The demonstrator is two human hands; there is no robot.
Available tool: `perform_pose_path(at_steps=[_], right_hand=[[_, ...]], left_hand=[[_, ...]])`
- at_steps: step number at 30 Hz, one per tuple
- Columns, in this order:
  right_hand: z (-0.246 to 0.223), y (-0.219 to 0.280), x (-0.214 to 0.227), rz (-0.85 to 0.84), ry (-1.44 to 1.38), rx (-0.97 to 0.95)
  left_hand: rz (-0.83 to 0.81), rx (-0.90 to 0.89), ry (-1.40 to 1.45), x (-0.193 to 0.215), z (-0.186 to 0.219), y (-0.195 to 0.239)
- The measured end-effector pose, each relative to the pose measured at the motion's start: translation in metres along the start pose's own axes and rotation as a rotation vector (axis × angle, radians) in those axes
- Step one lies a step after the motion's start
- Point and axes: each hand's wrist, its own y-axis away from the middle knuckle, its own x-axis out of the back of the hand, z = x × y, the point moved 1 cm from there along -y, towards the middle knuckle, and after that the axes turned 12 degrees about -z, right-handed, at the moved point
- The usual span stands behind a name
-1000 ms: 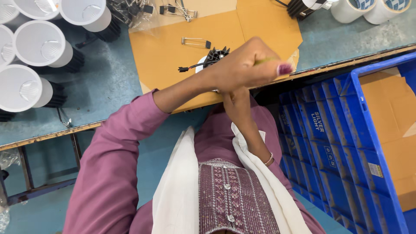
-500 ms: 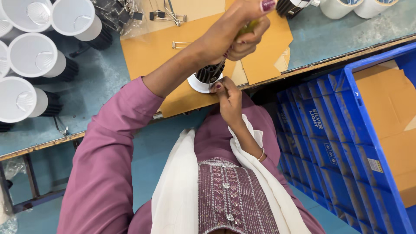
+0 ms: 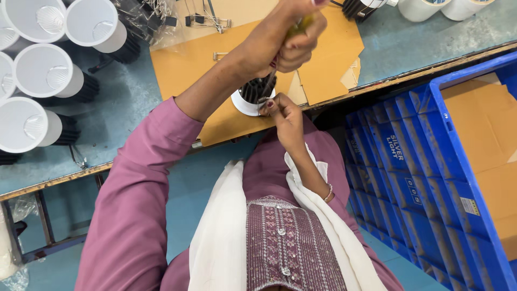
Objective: The person assembles light fixtures by inserting a black heat sink into a white plastic housing, securing it with a metal clip, and tightening the clip with a yellow screwdriver. Completed units are placed into a blue crate.
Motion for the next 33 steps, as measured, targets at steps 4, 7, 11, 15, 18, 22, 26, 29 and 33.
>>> perform_pose_path(at_steps=[4,7,11,15,18,22,26,29,33], right_hand=[[0.006,-0.001,-0.004,-0.003,0.051,-0.016],[-0.001,-0.002,0.005,-0.162,-0.08,-0.048],[-0.014,-0.006,0.016,-0.308,-0.064,-0.015],[-0.017,-0.003,0.008,-0.262,-0.021,0.02],[-0.014,-0.002,0.006,-0.251,-0.063,0.001],[-0.01,-0.002,0.005,-0.217,-0.065,-0.014],[-0.011,-0.003,0.004,-0.212,-0.073,-0.019],[-0.013,-0.003,0.003,-0.205,-0.061,-0.028],[-0.017,-0.003,0.003,-0.208,-0.048,-0.038]], left_hand=[[0.151,0.025,0.209,-0.019,-0.003,0.008],[0.059,-0.099,-0.097,-0.047,0.044,0.025],[-0.068,-0.106,-0.391,-0.103,0.118,0.066],[0.06,-0.275,-0.552,-0.157,0.11,0.079],[0.133,-0.298,-0.686,-0.162,0.102,0.081],[0.179,-0.388,-0.789,-0.138,0.081,0.077],[0.253,-0.406,-0.578,-0.099,0.057,0.079],[0.274,-0.419,-0.51,-0.074,0.045,0.082],[0.293,-0.462,-0.595,-0.049,0.036,0.075]])
